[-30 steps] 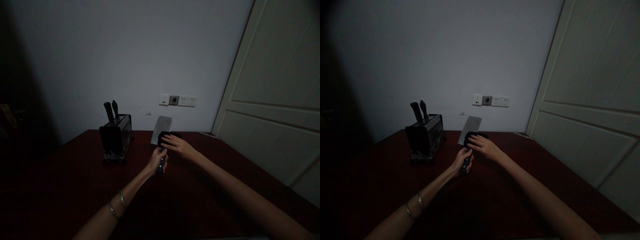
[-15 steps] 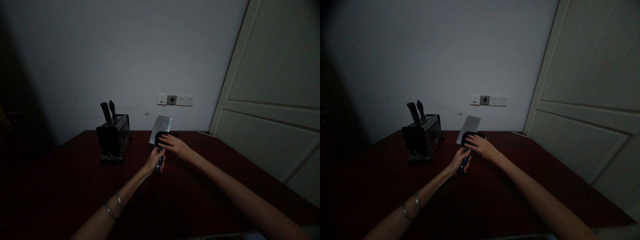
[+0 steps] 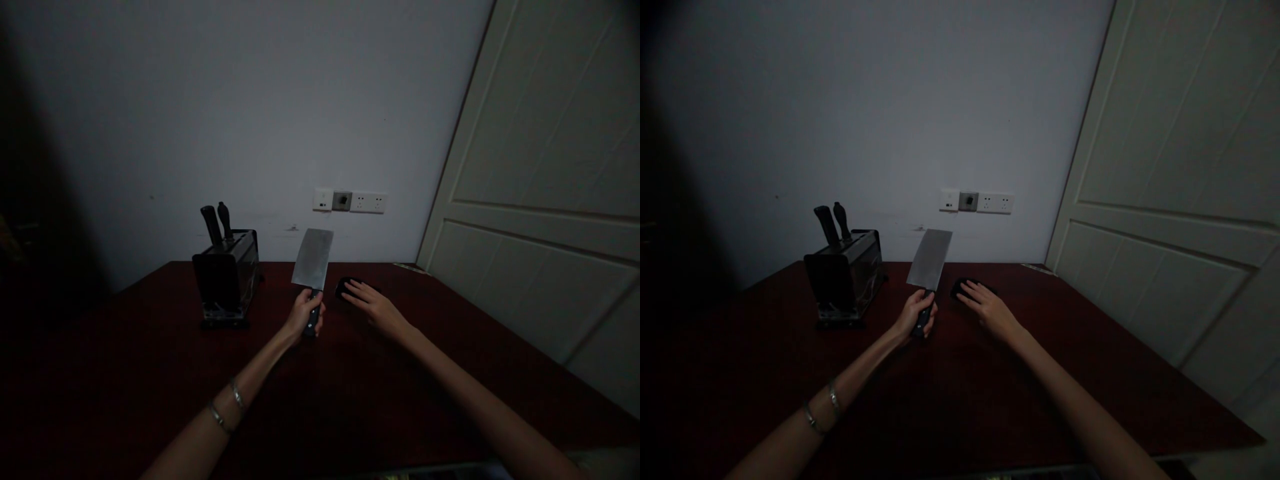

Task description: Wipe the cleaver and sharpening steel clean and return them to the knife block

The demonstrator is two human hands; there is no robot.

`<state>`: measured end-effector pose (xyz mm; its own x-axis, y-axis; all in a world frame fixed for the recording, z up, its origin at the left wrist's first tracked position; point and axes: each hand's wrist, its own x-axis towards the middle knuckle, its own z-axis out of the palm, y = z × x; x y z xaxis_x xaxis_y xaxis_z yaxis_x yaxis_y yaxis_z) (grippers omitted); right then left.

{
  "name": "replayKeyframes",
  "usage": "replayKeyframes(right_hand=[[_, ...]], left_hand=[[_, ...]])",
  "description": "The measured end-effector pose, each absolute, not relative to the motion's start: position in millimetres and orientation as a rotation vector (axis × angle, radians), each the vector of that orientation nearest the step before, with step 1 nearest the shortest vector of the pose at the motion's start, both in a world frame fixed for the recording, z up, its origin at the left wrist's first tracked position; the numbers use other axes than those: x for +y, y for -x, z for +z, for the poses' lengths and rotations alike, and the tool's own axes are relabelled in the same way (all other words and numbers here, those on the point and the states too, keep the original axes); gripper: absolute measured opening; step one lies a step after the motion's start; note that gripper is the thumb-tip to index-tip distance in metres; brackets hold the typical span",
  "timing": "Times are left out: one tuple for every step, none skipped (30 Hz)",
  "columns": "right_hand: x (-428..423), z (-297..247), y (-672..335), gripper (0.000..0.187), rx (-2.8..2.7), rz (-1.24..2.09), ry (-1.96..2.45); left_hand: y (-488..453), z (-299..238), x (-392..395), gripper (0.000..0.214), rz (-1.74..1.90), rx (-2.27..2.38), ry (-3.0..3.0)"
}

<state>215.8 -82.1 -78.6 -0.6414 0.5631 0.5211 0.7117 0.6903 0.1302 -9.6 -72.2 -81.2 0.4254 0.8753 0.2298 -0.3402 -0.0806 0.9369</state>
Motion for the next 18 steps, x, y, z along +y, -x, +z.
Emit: replayKeyframes(right_hand=[[-84.1,-86.6,-214.8,0.068,-2.491,-0.401,1.029],[-86.4,-93.8,-213.1,0.071,-2.537,-0.342,1.068],[-89.1,-99.8,-211.1,0.071,-2.584,-0.279,1.101],[-92.1,-104.6,-209.0,0.07,-2.624,-0.214,1.13],[-95.3,-108.1,-206.9,0.068,-2.652,-0.151,1.156],[-98.5,-110.5,-205.0,0.065,-2.666,-0.091,1.176],[-101.8,-112.0,-203.4,0.062,-2.67,-0.034,1.19],[-104.9,-112.9,-202.3,0.059,-2.662,0.015,1.199],[-107.8,-113.4,-201.5,0.056,-2.645,0.053,1.2],[-110.4,-113.7,-201.1,0.054,-2.62,0.08,1.194],[-112.6,-113.9,-200.9,0.053,-2.591,0.096,1.182],[-114.4,-114.2,-200.8,0.053,-2.558,0.1,1.168],[-115.9,-114.5,-200.6,0.054,-2.52,0.094,1.155],[-117.1,-114.6,-200.0,0.055,-2.475,0.078,1.143],[-118.2,-114.5,-198.8,0.055,-2.422,0.053,1.131],[-119.5,-113.8,-196.7,0.056,-2.36,0.021,1.115],[-121.2,-112.5,-193.7,0.056,-2.296,-0.017,1.095],[-123.5,-110.5,-189.5,0.057,-2.238,-0.056,1.067]], left_hand=[[9.4,-81.6,-72.0,0.039,1.1,0.549,-1.271],[9.3,-82.0,-71.7,0.04,1.104,0.552,-1.269],[9.4,-82.3,-71.3,0.041,1.108,0.557,-1.27],[9.7,-82.5,-70.8,0.041,1.112,0.563,-1.273],[10.1,-82.5,-70.3,0.041,1.117,0.57,-1.275],[10.6,-82.4,-69.8,0.041,1.123,0.577,-1.274],[11.0,-82.2,-69.4,0.041,1.131,0.583,-1.271],[11.4,-81.9,-69.1,0.041,1.14,0.588,-1.266],[11.5,-81.6,-68.9,0.04,1.149,0.592,-1.261],[11.6,-81.3,-68.8,0.04,1.158,0.596,-1.258],[11.5,-81.0,-68.8,0.04,1.167,0.598,-1.258],[11.4,-80.9,-68.9,0.039,1.176,0.598,-1.259],[11.3,-80.7,-68.9,0.039,1.183,0.596,-1.258],[11.2,-80.4,-69.0,0.038,1.189,0.596,-1.252],[11.3,-80.1,-69.0,0.037,1.196,0.599,-1.241],[11.4,-79.5,-68.9,0.037,1.203,0.606,-1.225],[11.7,-78.6,-68.7,0.036,1.207,0.614,-1.203],[12.0,-77.4,-68.4,0.034,1.21,0.619,-1.177]])
